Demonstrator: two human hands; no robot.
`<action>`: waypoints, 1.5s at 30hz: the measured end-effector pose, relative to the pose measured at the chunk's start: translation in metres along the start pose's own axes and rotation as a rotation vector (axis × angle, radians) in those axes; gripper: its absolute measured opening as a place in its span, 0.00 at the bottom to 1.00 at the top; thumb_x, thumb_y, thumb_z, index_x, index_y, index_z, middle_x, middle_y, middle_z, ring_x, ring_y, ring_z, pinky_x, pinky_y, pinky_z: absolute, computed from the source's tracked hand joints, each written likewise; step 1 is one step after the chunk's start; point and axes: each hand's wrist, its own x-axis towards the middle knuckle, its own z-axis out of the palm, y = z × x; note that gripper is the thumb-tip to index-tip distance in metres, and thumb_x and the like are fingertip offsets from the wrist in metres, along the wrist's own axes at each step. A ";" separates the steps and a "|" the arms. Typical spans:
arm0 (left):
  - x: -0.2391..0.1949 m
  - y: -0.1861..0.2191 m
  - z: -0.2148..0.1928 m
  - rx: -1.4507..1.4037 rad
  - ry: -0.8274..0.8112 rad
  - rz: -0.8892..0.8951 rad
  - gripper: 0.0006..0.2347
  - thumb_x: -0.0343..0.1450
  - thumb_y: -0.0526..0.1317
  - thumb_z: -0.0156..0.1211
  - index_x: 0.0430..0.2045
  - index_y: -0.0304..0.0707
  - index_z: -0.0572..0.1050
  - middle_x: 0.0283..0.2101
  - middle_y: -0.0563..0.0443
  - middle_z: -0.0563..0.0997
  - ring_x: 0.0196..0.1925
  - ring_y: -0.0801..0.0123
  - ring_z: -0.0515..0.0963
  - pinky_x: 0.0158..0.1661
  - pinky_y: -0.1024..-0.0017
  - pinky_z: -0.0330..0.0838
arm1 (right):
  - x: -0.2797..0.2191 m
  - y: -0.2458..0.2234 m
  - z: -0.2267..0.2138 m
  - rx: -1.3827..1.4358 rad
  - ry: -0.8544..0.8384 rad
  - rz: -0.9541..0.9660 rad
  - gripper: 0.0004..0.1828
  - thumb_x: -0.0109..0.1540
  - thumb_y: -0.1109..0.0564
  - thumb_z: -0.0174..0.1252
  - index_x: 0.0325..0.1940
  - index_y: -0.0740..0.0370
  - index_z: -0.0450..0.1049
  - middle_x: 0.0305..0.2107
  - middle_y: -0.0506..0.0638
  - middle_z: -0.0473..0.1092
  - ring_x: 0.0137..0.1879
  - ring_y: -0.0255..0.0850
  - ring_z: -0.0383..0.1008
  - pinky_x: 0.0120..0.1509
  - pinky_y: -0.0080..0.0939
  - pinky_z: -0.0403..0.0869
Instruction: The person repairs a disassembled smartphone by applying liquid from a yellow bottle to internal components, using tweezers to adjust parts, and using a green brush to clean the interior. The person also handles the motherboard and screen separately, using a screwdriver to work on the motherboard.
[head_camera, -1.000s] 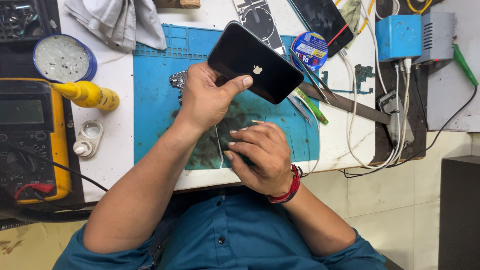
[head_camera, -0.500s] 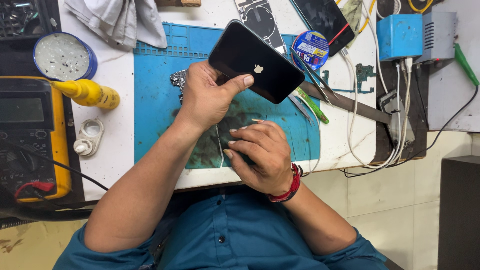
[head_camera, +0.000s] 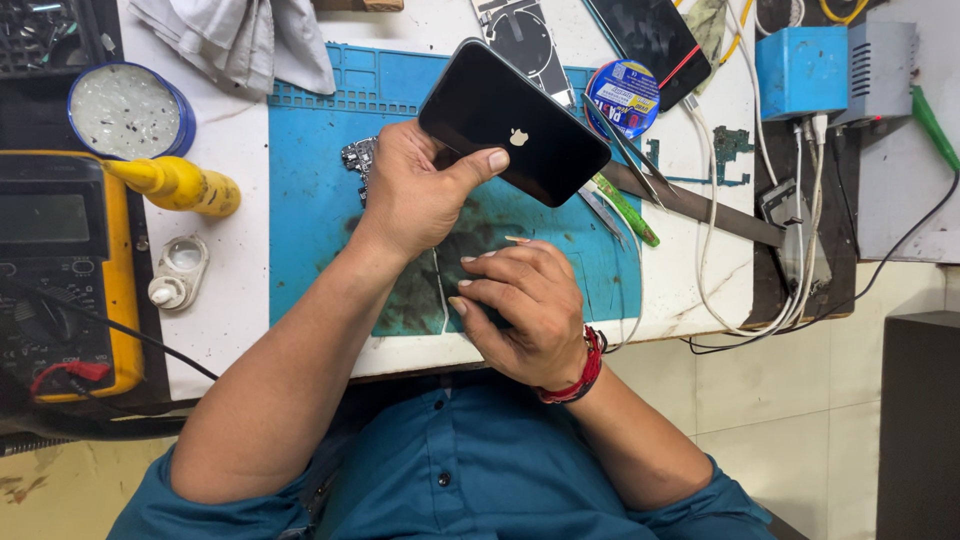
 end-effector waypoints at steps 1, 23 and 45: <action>0.000 0.000 0.000 -0.002 0.001 0.004 0.05 0.70 0.30 0.67 0.38 0.32 0.82 0.38 0.52 0.87 0.38 0.81 0.83 0.40 0.79 0.78 | 0.000 0.000 0.000 -0.002 0.000 -0.001 0.11 0.55 0.61 0.71 0.39 0.61 0.79 0.42 0.52 0.77 0.50 0.46 0.77 0.62 0.51 0.72; 0.002 0.014 -0.013 -0.119 0.045 0.063 0.03 0.72 0.31 0.69 0.36 0.31 0.82 0.35 0.51 0.85 0.35 0.78 0.82 0.38 0.77 0.78 | 0.014 -0.008 0.002 -0.074 -0.134 0.040 0.17 0.59 0.55 0.70 0.49 0.63 0.77 0.50 0.54 0.75 0.56 0.51 0.74 0.63 0.49 0.70; 0.002 0.027 -0.034 -0.121 0.190 0.064 0.04 0.71 0.31 0.70 0.35 0.31 0.81 0.35 0.51 0.84 0.34 0.74 0.83 0.39 0.73 0.82 | 0.033 -0.004 -0.005 -0.093 -0.253 0.087 0.24 0.58 0.55 0.67 0.57 0.63 0.72 0.46 0.54 0.75 0.47 0.51 0.74 0.52 0.48 0.72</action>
